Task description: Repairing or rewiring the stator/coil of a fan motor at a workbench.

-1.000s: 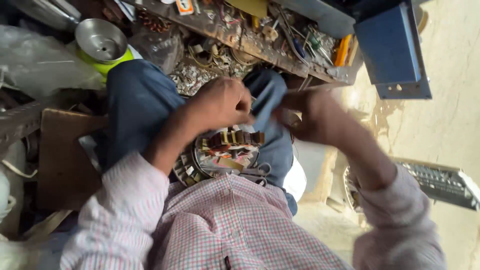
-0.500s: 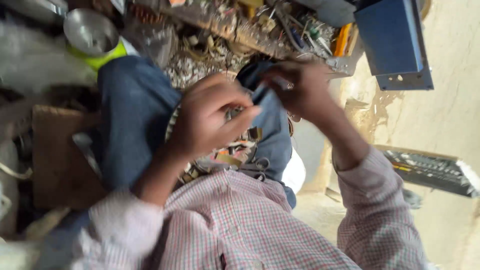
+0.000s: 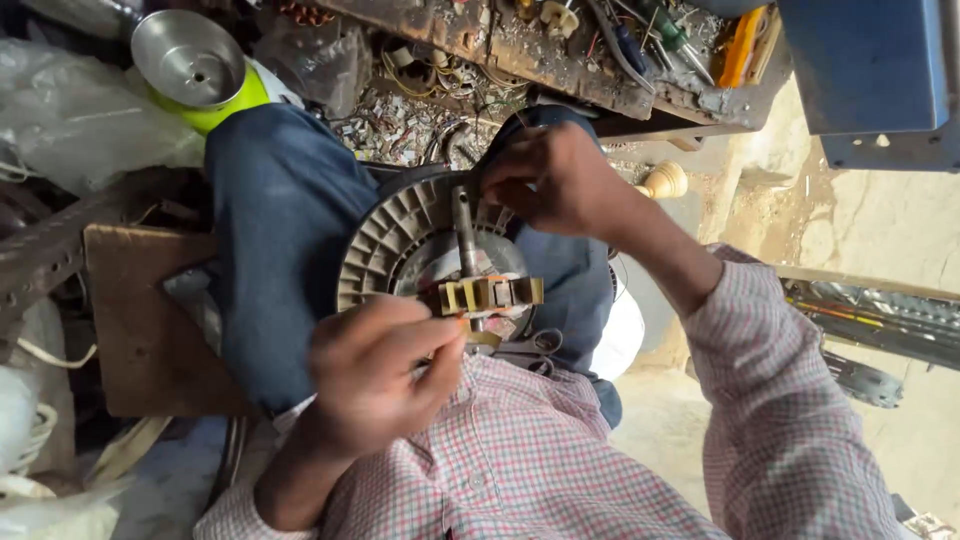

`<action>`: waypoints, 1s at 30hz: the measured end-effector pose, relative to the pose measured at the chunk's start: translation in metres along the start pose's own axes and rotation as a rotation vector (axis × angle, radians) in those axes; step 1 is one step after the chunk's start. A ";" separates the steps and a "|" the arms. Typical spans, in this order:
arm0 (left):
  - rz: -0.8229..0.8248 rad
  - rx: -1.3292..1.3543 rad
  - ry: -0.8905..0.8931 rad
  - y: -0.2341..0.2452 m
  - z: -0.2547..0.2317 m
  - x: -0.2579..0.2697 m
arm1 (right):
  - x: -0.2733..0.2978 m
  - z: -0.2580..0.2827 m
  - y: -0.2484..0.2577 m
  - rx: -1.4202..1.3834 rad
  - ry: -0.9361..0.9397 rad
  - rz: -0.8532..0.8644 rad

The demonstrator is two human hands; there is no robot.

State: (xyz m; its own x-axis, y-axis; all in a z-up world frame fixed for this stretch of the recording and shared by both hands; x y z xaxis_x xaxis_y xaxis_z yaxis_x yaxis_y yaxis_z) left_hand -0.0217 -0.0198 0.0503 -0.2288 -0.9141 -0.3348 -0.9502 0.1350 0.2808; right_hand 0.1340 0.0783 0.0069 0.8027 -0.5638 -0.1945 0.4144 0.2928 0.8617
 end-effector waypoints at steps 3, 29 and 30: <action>-0.068 0.187 0.087 0.022 0.010 -0.016 | 0.022 -0.025 0.004 -0.259 -0.252 -0.048; 0.154 -0.072 -0.007 -0.021 0.001 -0.028 | 0.086 0.092 0.007 -0.087 -0.331 -0.730; 0.117 -0.133 -0.129 -0.020 -0.013 -0.028 | 0.086 0.094 0.008 -0.082 -0.349 -0.755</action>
Point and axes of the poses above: each hand's wrist, its own x-axis away from the middle knuckle, its own y-axis out of the back of the hand, z = x × y, the point moved 10 cm from there along -x, towards the middle knuckle, and after that the axes turned 2 degrees about y, right-handed, at the moved point
